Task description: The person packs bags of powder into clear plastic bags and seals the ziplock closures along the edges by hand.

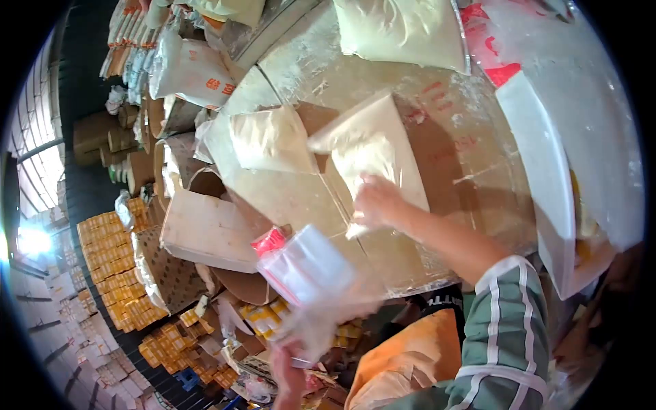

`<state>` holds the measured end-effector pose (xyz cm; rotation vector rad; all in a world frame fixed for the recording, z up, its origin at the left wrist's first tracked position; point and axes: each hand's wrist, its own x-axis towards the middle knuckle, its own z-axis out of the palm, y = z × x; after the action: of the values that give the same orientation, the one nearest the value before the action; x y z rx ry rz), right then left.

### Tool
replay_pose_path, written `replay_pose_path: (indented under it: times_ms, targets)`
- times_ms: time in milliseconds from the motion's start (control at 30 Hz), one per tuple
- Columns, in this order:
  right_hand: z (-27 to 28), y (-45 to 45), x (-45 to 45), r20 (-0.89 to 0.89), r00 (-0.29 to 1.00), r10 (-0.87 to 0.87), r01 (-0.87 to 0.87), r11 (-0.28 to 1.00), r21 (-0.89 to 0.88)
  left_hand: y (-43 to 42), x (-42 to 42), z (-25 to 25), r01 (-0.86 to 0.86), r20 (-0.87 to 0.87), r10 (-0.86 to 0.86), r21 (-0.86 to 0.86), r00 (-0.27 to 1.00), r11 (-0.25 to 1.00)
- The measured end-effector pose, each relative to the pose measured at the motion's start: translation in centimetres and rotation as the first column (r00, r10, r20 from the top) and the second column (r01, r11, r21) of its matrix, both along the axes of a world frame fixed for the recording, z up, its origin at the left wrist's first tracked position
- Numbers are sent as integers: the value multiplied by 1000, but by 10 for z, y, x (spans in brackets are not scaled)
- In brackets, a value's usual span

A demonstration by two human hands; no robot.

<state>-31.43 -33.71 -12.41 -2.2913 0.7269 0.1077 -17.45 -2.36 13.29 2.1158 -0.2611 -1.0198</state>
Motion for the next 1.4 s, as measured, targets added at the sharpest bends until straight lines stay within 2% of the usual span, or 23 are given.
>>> replay_pose_path:
  times_ms: [67,100,133,167,200,233,267,333,400,433,467,500,533,600,667,733,800,867,933,1000,1200,1300,1400]
  targets:
    - [-18,44,-26,-4,999,53,-53,999,1,-28,18,11,183,291,-163,-41,943,982]
    - [-24,72,-42,63,998,-11,13,1000,-22,-38,40,10,493,732,-409,116,545,862]
    - [-26,96,-58,136,988,-69,76,996,-44,-46,60,7,615,888,-452,401,-80,679]
    - [-23,108,-70,113,992,-56,62,997,-55,-56,67,10,556,897,-411,428,-162,713]
    - [-20,120,-79,22,1000,-11,9,994,110,-67,68,14,494,894,-376,449,-245,745]
    - [-15,134,-89,-68,997,38,-18,961,276,-77,65,10,438,842,-56,-221,537,872]
    - [-13,150,-98,-103,994,38,-10,965,262,-87,63,0,-90,166,256,-649,952,755]
    - [-9,180,-119,-97,993,-65,100,902,419,-88,93,-61,492,583,-136,-512,801,704]
    - [5,195,-127,-5,945,-328,277,788,549,-127,56,-109,-99,29,180,-744,983,661]
    - [0,204,-138,7,919,-394,358,844,399,-122,60,-148,390,479,-124,-510,869,767]
    - [12,203,-138,42,895,-444,422,874,243,-117,57,-187,347,436,-169,-368,884,862]
    - [17,199,-143,26,897,-442,434,889,145,-115,53,-218,495,580,-326,-156,746,855]
    - [29,188,-139,33,885,-465,464,885,20,-115,41,-232,406,389,-328,-135,861,904]
    - [28,169,-126,27,860,-509,508,850,-139,-94,25,-281,370,299,-325,-107,897,923]
    - [14,153,-112,0,852,-523,515,839,-178,-79,5,-311,480,640,-296,-131,709,867]
    - [5,141,-86,-133,857,-498,493,867,-72,-71,-7,-308,435,526,-335,-75,782,897]
    - [3,124,-69,-111,887,-449,443,893,-75,-65,-20,-314,429,411,-334,-162,848,889]
    - [5,108,-60,-478,808,-345,474,862,179,-54,-31,-329,431,385,-335,-196,860,881]
    - [-12,110,-67,-411,850,-330,429,886,176,-51,-41,-339,436,367,-338,-229,867,870]
    - [-25,119,-70,-144,876,-461,466,730,500,-50,-42,-334,490,276,-427,-226,861,842]
    - [-12,139,-67,-114,953,-279,291,748,597,-58,-42,-311,590,430,-476,-182,767,787]
    - [-18,137,-70,-237,922,-304,385,689,614,-49,-33,-305,754,481,-644,-55,595,655]
    - [-37,135,-86,-90,898,-430,395,700,595,-30,-28,-310,837,548,-681,-69,487,543]
